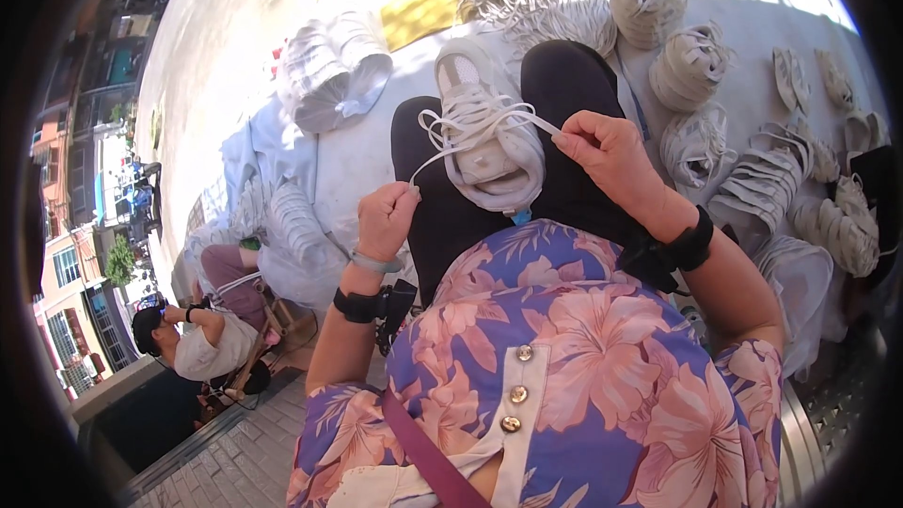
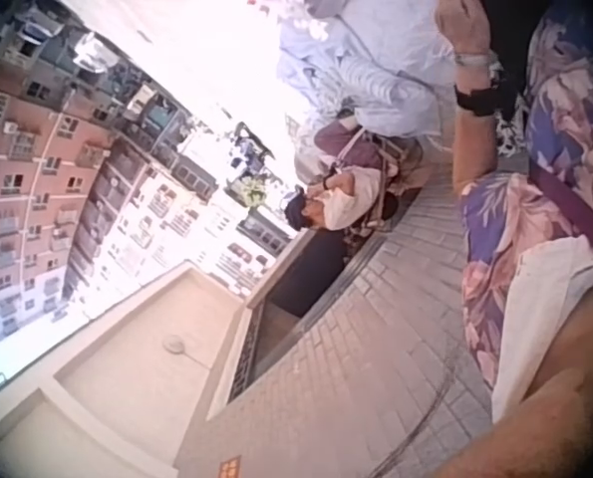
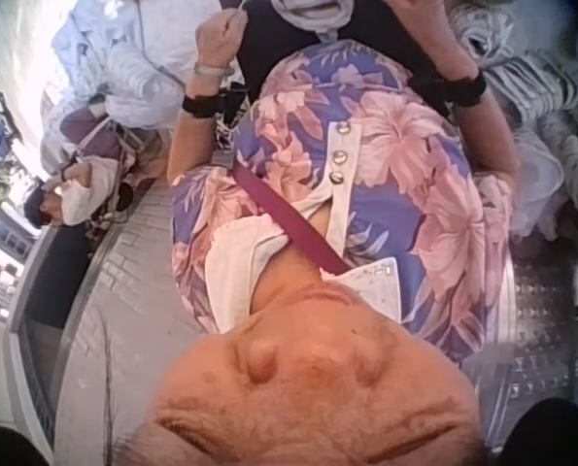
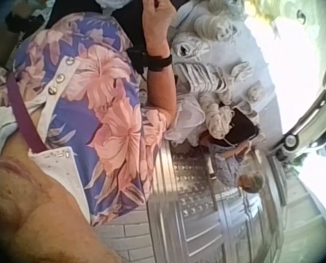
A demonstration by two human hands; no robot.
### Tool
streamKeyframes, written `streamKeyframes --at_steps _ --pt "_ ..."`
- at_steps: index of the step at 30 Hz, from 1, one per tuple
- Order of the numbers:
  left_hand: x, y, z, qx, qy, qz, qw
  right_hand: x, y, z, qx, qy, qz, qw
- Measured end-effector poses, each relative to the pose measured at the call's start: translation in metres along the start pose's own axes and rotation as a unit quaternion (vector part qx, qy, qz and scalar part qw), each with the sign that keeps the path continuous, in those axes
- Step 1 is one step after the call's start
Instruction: The recorder is lacing a pair of white athletic shoes while seated outdoors.
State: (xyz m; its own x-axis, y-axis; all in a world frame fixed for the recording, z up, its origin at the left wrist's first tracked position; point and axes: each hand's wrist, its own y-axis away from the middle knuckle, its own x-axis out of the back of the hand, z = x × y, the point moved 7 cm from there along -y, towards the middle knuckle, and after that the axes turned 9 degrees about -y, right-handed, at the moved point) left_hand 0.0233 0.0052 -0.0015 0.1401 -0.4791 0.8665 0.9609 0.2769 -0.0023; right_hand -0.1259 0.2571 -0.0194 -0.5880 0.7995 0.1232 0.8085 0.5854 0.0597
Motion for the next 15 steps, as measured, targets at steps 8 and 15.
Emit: streamKeyframes --at_steps 8,15 --pt "-0.033 -0.001 -0.002 0.255 0.377 -0.133 0.880 -0.026 -0.011 0.008 -0.151 -0.213 -0.052 0.964" --pt "-0.039 -0.014 0.010 0.250 0.520 -0.062 0.814 -0.041 -0.024 0.018 -0.189 -0.253 -0.059 0.947"
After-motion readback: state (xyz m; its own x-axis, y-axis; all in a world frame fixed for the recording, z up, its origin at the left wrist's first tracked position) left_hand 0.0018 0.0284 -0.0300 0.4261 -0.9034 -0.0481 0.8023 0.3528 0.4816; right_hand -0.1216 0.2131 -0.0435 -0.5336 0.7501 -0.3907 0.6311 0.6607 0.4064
